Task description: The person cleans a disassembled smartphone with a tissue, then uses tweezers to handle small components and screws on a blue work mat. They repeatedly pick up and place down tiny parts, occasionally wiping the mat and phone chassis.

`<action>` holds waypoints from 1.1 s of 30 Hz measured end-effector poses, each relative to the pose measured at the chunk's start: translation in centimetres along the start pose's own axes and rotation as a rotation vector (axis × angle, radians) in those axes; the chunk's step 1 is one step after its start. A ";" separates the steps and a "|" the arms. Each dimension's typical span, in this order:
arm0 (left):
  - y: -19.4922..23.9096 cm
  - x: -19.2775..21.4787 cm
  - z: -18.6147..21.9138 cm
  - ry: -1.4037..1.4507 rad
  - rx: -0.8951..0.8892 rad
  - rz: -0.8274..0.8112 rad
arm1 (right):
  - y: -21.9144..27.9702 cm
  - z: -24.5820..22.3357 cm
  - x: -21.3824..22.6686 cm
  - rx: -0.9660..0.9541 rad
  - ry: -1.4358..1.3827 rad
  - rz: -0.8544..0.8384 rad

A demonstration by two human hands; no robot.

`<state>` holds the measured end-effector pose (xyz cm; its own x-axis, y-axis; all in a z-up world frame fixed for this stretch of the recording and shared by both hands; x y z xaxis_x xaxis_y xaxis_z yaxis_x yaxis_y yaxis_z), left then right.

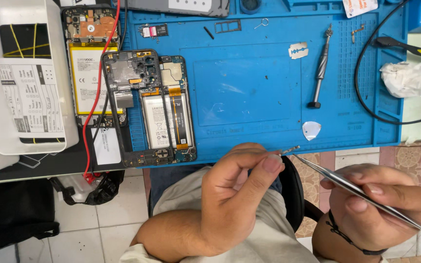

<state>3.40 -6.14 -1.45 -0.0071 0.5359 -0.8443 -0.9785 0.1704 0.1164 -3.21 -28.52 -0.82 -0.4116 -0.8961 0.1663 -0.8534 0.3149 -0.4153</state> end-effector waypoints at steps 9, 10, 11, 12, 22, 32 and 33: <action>-0.1 -0.1 0.5 -0.018 -0.022 -0.007 | 0.0 0.4 0.2 0.001 0.034 -0.041; -0.1 -0.2 0.6 -0.032 -0.027 -0.013 | 0.1 0.5 0.2 0.006 0.036 -0.040; -0.1 -0.2 0.6 -0.028 -0.027 -0.017 | 0.1 0.6 0.2 0.013 0.042 -0.047; -0.1 -0.3 0.6 -0.023 -0.027 -0.022 | 0.2 0.6 0.2 0.019 0.041 -0.047; 0.2 -0.3 0.2 0.001 0.006 -0.022 | 0.2 0.6 -0.3 0.008 0.030 -0.046; 0.2 -0.3 0.1 0.017 0.005 -0.006 | 0.8 0.5 0.0 0.007 0.052 -0.014; 0.2 -0.3 0.0 0.021 0.008 -0.001 | 0.9 0.6 0.1 0.014 0.070 -0.001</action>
<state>3.24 -6.25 -1.16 -0.0101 0.5183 -0.8551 -0.9769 0.1774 0.1191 -3.83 -28.49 -1.68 -0.4321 -0.8723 0.2288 -0.8497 0.3088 -0.4273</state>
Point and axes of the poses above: each hand's wrist, its own y-axis away from the middle knuckle, its own x-axis out of the back of the hand, z = x × y, the point moved 6 cm from there along -y, towards the middle knuckle, and after that the axes turned 14 degrees about y, right-handed, at the moved point
